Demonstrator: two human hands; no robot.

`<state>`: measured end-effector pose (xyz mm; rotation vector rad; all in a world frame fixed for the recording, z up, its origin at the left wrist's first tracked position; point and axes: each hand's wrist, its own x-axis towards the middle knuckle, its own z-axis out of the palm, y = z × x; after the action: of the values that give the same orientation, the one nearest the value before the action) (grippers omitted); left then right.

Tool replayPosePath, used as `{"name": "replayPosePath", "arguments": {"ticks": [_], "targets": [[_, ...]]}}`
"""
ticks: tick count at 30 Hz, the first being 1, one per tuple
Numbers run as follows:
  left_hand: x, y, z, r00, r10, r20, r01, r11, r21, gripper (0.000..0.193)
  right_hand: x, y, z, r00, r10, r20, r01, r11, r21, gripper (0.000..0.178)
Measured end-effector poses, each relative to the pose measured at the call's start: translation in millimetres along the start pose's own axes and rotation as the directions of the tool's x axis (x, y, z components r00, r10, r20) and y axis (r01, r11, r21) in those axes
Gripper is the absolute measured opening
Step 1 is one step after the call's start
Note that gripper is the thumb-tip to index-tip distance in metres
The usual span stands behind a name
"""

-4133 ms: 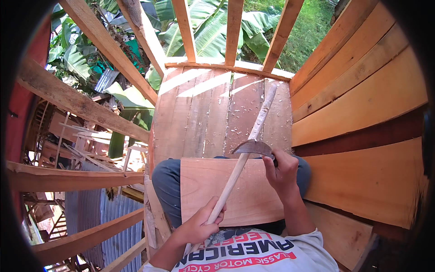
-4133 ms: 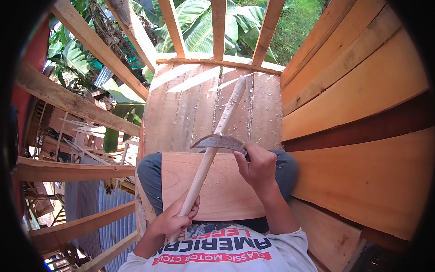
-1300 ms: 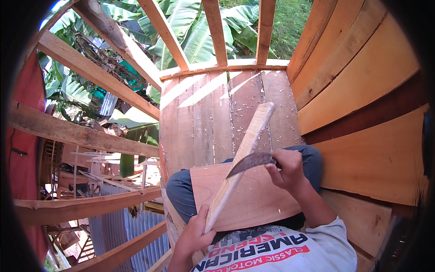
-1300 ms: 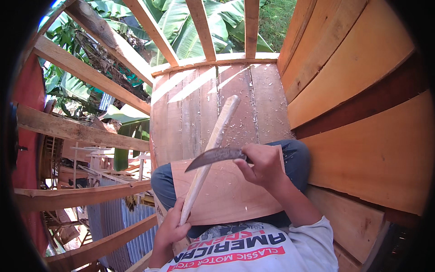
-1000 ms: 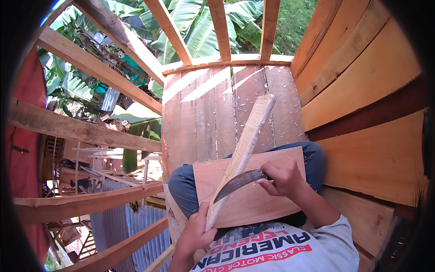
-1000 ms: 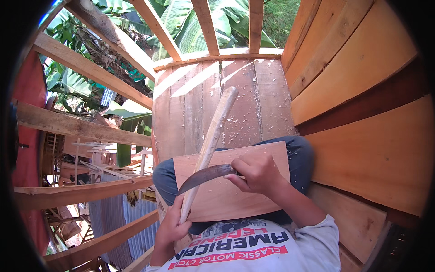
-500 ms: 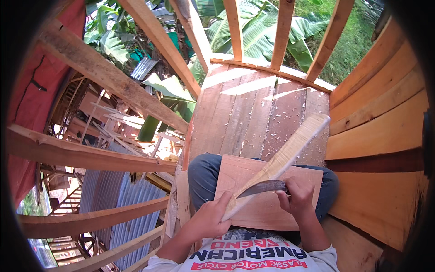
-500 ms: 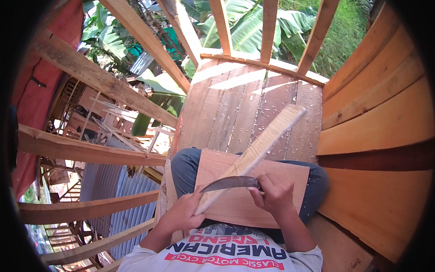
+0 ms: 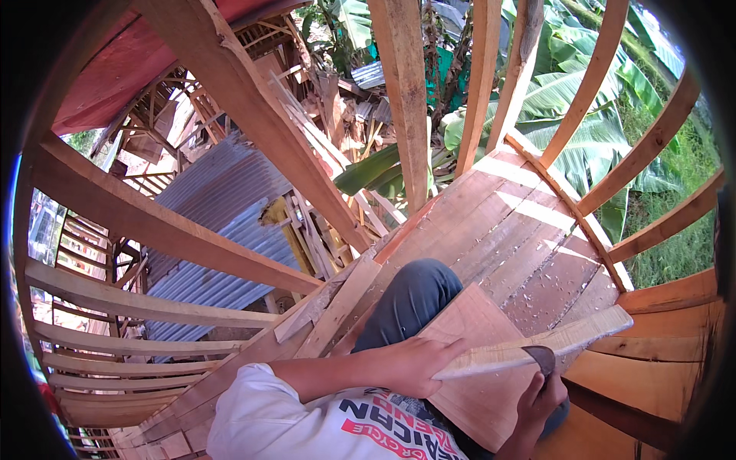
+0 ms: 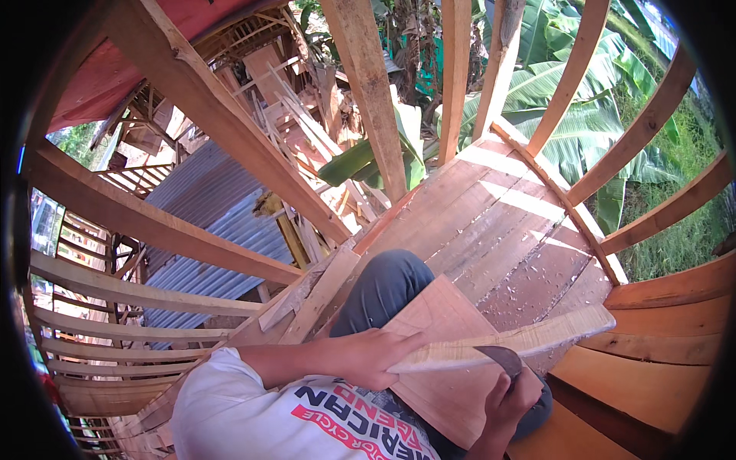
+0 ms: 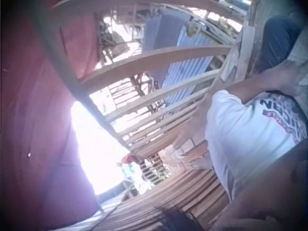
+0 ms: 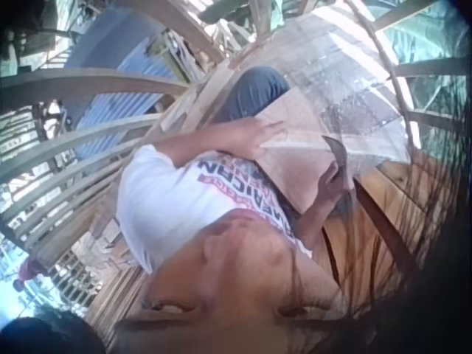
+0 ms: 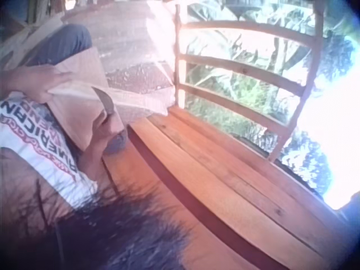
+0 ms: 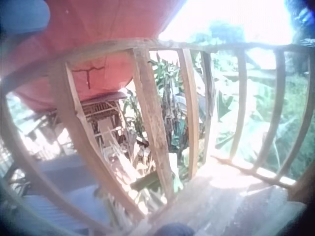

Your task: The person sits on the floor of a wooden structure and uses a curved knife to shave and shape a long piece of wood. They hold the wood against their leg and repeatedly scrape the surface to remove bark and smooth the wood.

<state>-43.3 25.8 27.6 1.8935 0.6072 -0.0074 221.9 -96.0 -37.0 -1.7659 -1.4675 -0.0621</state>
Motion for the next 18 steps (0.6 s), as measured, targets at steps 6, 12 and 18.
{"name": "replayPosePath", "arguments": {"ticks": [6,12,18], "targets": [[15.5,-0.7,7.6,0.994,-0.105,0.04,0.102,0.993,0.059,0.064,3.3,5.3,-2.9,0.953,0.304,0.014,-0.301,0.935,0.188,0.033],[14.5,1.0,8.6,0.971,-0.234,0.051,0.232,0.971,0.051,0.065,25.9,13.1,-22.3,0.984,0.179,0.002,-0.179,0.984,-0.022,0.026],[15.2,1.6,9.1,0.983,-0.181,0.023,0.179,0.981,0.07,0.064,24.2,24.3,-24.4,0.969,0.238,-0.069,-0.242,0.969,-0.055,0.026]]}}
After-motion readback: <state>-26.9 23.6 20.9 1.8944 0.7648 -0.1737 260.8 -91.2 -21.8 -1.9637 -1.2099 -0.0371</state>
